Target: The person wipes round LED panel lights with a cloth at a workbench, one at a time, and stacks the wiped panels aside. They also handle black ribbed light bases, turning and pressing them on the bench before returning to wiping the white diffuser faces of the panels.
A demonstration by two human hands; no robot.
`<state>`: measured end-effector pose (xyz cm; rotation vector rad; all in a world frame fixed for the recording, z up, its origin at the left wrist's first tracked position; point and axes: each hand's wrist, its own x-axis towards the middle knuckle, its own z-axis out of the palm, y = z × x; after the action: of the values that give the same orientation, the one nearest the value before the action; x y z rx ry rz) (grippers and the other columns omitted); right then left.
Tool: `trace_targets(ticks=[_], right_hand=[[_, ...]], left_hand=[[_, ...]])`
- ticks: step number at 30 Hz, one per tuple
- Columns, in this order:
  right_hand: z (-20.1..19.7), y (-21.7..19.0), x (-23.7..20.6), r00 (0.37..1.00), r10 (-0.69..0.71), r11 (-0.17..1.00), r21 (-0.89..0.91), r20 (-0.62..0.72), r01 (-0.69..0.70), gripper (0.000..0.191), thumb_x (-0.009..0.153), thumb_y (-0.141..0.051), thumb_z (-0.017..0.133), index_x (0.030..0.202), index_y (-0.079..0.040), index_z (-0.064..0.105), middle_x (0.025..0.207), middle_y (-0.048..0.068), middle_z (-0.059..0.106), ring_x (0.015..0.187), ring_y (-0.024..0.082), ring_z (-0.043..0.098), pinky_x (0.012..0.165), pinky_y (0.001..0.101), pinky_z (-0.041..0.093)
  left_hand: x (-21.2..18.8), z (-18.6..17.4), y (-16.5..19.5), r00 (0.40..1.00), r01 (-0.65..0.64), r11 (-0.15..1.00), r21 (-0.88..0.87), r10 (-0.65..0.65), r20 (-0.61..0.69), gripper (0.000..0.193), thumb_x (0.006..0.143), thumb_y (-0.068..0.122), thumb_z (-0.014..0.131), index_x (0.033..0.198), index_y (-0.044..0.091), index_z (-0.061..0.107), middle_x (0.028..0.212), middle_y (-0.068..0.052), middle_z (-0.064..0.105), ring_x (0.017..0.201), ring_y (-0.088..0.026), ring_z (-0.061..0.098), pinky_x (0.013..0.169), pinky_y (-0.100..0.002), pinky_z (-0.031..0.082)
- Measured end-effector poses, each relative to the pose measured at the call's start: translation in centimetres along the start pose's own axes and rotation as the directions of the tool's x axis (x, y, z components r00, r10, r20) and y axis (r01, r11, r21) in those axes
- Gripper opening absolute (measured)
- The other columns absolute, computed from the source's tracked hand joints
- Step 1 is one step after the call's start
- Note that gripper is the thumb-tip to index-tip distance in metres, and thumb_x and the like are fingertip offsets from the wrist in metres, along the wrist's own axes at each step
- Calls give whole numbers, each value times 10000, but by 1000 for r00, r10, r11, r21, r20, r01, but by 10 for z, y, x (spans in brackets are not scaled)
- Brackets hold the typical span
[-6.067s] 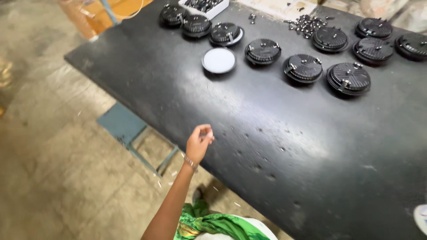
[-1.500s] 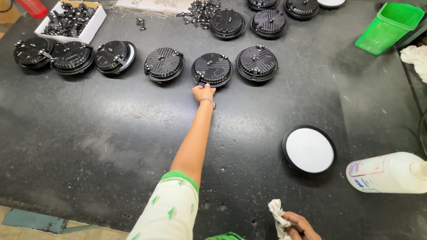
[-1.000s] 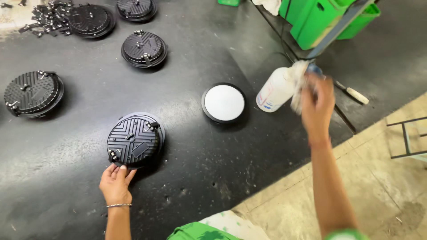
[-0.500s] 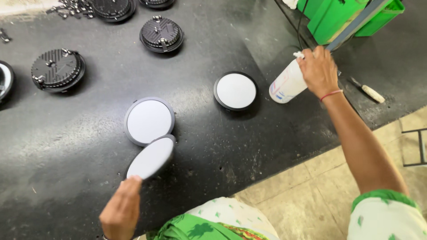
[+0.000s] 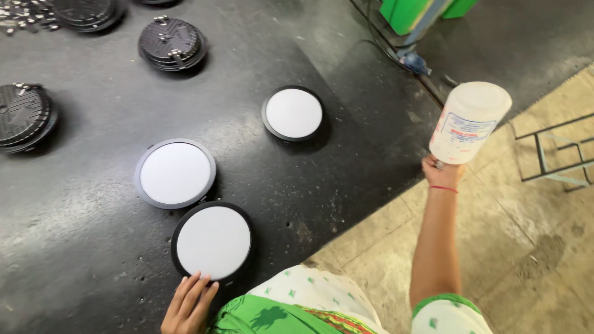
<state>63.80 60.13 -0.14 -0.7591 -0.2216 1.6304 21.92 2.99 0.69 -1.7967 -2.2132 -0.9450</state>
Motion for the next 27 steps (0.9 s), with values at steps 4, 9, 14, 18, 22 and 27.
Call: trace_targets(ticks=[4,9,14,18,22,27], right_hand=[[15,12,-5,991,11,996,85,130,-22,294,1045,-432,570,1082,-153,655,865,66,625,634,197,499,564,320,373],[84,-9,-15,605,-593,546,-287,531,787,376,1190,-349,490,1240,-36,692,1241,123,693,1117,259,655,1028,462,531],[165,6,-36,227,-189,-775,-287,955,563,327,1172,-250,468,989,-11,595,1068,188,624,1053,400,592,866,516,461],[215,47,-62,294,121,-771,-96,948,630,286,1161,-231,461,1014,-37,611,1063,156,622,1023,357,552,895,496,432],[227,101,-111,240,111,-771,-68,965,633,253,1149,-213,454,1040,-64,627,1058,125,620,993,314,512,923,476,402],[179,242,-223,258,224,-37,-256,940,966,348,1172,-281,414,1050,-146,711,999,42,634,950,233,478,908,394,363]], left_hand=[[21,-1,24,995,102,990,-97,-102,7,302,796,-14,672,1066,97,749,1281,-95,666,1283,-295,614,991,-415,556],[41,-13,37,967,195,975,-104,-209,-149,234,834,131,744,1057,64,727,1237,-114,650,1146,-313,635,929,-414,558],[32,-10,11,819,458,853,-249,-514,-254,309,924,129,720,1211,31,661,1253,-137,640,1117,-295,655,924,-378,563],[23,10,-17,590,624,455,-635,-807,1,385,956,137,679,1321,42,603,1263,-116,627,997,-173,688,820,-294,601],[26,25,-28,491,575,56,-816,-821,290,454,949,104,683,1390,52,587,1197,-57,617,914,-123,631,782,-276,580],[39,24,-17,562,552,91,-829,-775,289,530,898,40,701,1416,62,588,1037,-9,472,871,-98,584,751,-267,578]])
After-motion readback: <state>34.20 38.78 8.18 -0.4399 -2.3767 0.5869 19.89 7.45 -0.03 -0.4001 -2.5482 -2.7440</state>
